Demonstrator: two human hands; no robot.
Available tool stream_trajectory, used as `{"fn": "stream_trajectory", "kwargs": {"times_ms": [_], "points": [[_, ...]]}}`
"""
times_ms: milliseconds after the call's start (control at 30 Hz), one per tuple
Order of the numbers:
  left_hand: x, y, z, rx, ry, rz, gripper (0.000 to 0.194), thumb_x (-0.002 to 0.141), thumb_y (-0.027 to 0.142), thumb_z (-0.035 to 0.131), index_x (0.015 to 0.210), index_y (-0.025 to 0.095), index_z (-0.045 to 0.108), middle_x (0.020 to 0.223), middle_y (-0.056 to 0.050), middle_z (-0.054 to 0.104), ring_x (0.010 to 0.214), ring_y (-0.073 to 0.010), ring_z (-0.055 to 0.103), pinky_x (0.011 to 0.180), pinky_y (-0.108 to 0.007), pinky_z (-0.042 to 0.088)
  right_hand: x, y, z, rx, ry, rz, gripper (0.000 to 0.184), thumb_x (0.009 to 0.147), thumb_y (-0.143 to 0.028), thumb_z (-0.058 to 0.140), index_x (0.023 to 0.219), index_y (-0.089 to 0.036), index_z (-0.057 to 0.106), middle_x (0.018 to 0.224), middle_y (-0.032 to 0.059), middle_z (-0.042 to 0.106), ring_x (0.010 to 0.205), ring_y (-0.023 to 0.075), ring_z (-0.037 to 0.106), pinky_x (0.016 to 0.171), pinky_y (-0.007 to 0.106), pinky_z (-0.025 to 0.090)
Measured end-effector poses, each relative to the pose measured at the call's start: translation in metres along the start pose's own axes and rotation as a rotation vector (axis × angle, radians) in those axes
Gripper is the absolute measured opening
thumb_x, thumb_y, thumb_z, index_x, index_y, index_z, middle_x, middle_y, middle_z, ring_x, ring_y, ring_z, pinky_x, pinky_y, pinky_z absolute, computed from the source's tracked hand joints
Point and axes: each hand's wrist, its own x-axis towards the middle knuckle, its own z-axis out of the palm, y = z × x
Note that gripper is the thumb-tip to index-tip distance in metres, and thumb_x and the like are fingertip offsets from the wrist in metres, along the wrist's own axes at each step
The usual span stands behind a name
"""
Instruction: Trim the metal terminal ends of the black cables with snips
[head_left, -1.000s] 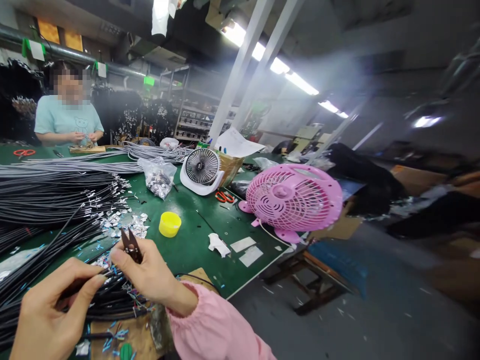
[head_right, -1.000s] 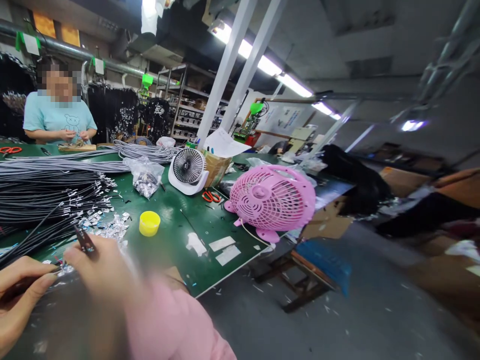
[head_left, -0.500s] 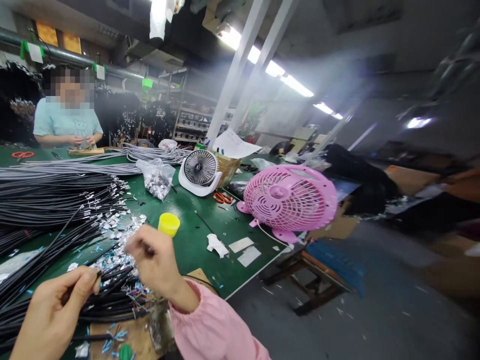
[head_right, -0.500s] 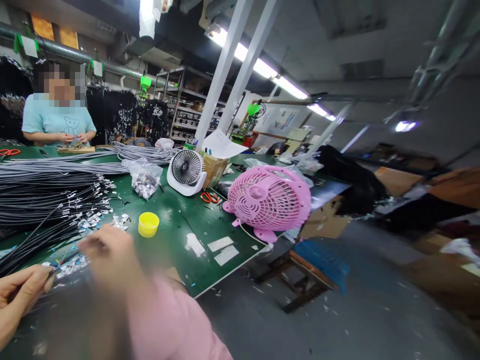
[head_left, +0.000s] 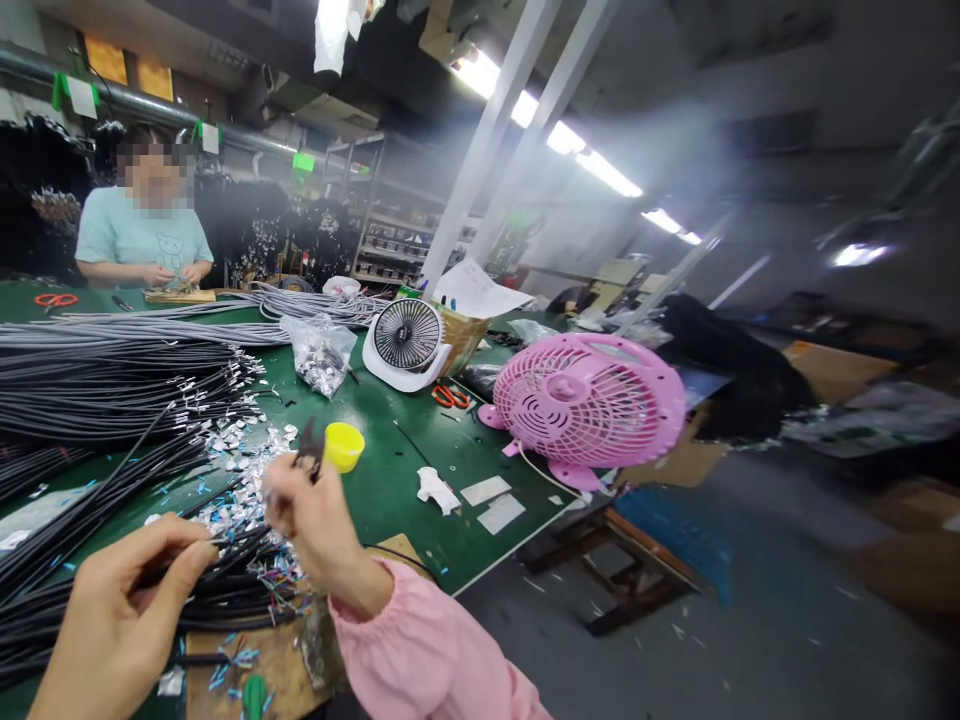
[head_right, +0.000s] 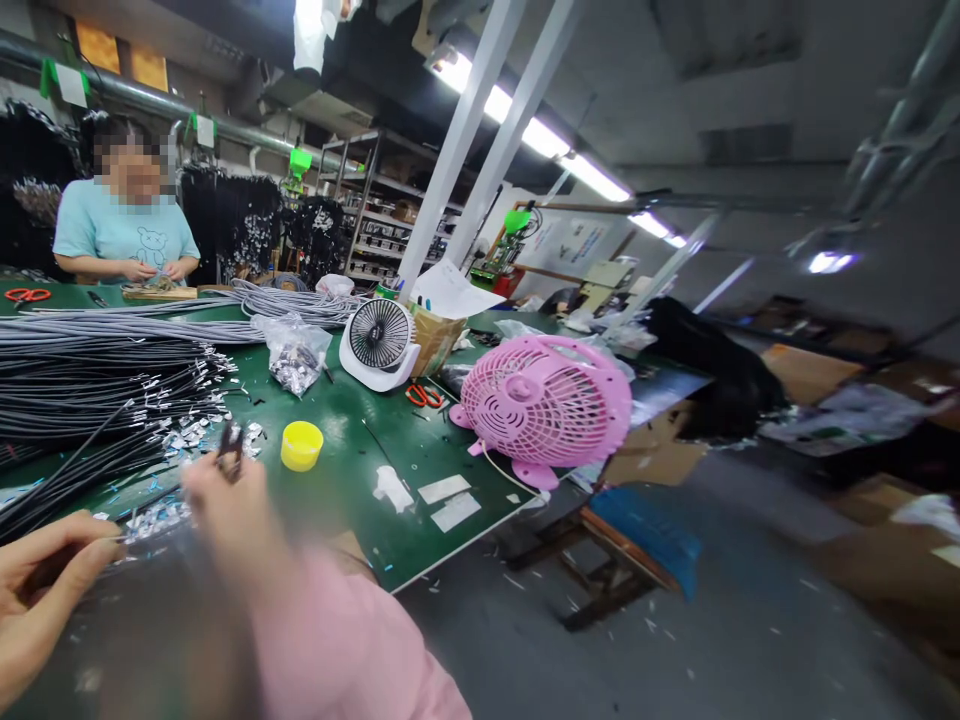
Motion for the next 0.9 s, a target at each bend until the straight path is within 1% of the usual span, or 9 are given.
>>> {"fn": "stream_trajectory", "kwargs": {"times_ms": [67, 100, 233, 400, 533, 600, 700, 767, 900], "points": [[-0.008, -0.017, 0.002, 0.055, 0.081, 0.050, 0.060, 0.080, 0.082, 0.064, 0.068, 0.025, 0.076, 0.055, 0.000, 0.067, 0.059, -0.0208, 0.067, 0.050, -0.024, 0.053, 0.002, -0.006, -0.003, -0.009, 0.101, -0.105, 0.039, 0.078, -0.047, 0.078, 0.060, -0.021, 0.055, 0.050, -0.0067, 0.045, 0.047, 0.0086, 0.037, 0.043, 0.023, 0.028], [-0.011, -0.024, 0.003, 0.078, 0.112, 0.076, 0.057, 0.081, 0.080, 0.064, 0.069, 0.025, 0.076, 0.055, 0.000, 0.067, 0.059, -0.0207, 0.067, 0.051, -0.024, 0.053, 0.001, -0.009, -0.004, -0.046, 0.085, -0.141, 0.039, 0.079, -0.048, 0.078, 0.060, -0.020, 0.058, 0.051, -0.0062, 0.047, 0.048, 0.0090, 0.038, 0.045, 0.023, 0.030], [-0.020, -0.037, 0.004, 0.148, 0.191, 0.173, 0.049, 0.085, 0.073, 0.066, 0.073, 0.026, 0.077, 0.057, 0.002, 0.069, 0.061, -0.0196, 0.070, 0.054, -0.023, 0.055, -0.007, -0.017, -0.003, -0.223, -0.164, -0.143, 0.040, 0.075, -0.052, 0.087, 0.067, -0.019, 0.064, 0.060, -0.0050, 0.054, 0.056, 0.0102, 0.045, 0.052, 0.024, 0.036], [-0.014, -0.024, 0.003, 0.182, 0.252, 0.344, 0.031, 0.092, 0.056, 0.068, 0.080, 0.028, 0.078, 0.065, 0.004, 0.074, 0.058, -0.0150, 0.070, 0.059, -0.020, 0.057, -0.007, -0.016, -0.002, -0.242, -0.322, -0.009, 0.047, 0.080, -0.062, 0.083, 0.072, -0.020, 0.064, 0.057, -0.0071, 0.046, 0.055, 0.0101, 0.042, 0.051, 0.024, 0.032], [-0.009, -0.016, 0.000, 0.180, 0.218, 0.496, 0.014, 0.096, 0.039, 0.068, 0.088, 0.031, 0.076, 0.074, 0.009, 0.075, 0.057, -0.0090, 0.069, 0.066, -0.014, 0.057, -0.006, -0.011, -0.003, -0.236, -0.305, -0.007, 0.049, 0.081, -0.064, 0.082, 0.073, -0.020, 0.062, 0.058, -0.0070, 0.045, 0.056, 0.0095, 0.039, 0.051, 0.024, 0.029], [-0.007, -0.013, 0.000, 0.186, 0.204, 0.513, 0.013, 0.097, 0.036, 0.067, 0.089, 0.031, 0.076, 0.076, 0.009, 0.075, 0.059, -0.0082, 0.070, 0.068, -0.013, 0.056, -0.006, -0.006, -0.004, -0.255, -0.311, 0.018, 0.048, 0.082, -0.061, 0.083, 0.073, -0.020, 0.061, 0.058, -0.0074, 0.044, 0.054, 0.0090, 0.037, 0.049, 0.024, 0.028], [-0.003, -0.006, 0.000, 0.172, 0.193, 0.489, 0.021, 0.097, 0.043, 0.067, 0.085, 0.030, 0.077, 0.074, 0.008, 0.077, 0.060, -0.0094, 0.072, 0.067, -0.013, 0.057, -0.005, 0.002, -0.005, -0.197, -0.420, 0.074, 0.048, 0.086, -0.064, 0.079, 0.075, -0.021, 0.061, 0.056, -0.0082, 0.041, 0.051, 0.0091, 0.035, 0.047, 0.024, 0.028], [0.002, 0.003, 0.001, 0.145, 0.183, 0.452, 0.035, 0.095, 0.055, 0.066, 0.077, 0.028, 0.079, 0.069, 0.006, 0.079, 0.055, -0.0114, 0.073, 0.059, -0.013, 0.056, -0.005, 0.004, -0.004, -0.186, -0.437, -0.009, 0.048, 0.089, -0.065, 0.076, 0.077, -0.021, 0.060, 0.058, -0.0076, 0.042, 0.052, 0.0099, 0.038, 0.048, 0.024, 0.032], [0.009, 0.016, -0.004, 0.053, 0.059, 0.332, 0.061, 0.093, 0.072, 0.059, 0.054, 0.026, 0.072, 0.046, 0.004, 0.066, 0.037, -0.0123, 0.061, 0.037, -0.016, 0.046, -0.007, 0.001, -0.001, -0.335, -0.323, -0.406, 0.044, 0.098, -0.058, 0.068, 0.075, -0.022, 0.056, 0.068, -0.0024, 0.055, 0.063, 0.0132, 0.052, 0.060, 0.026, 0.045]]}}
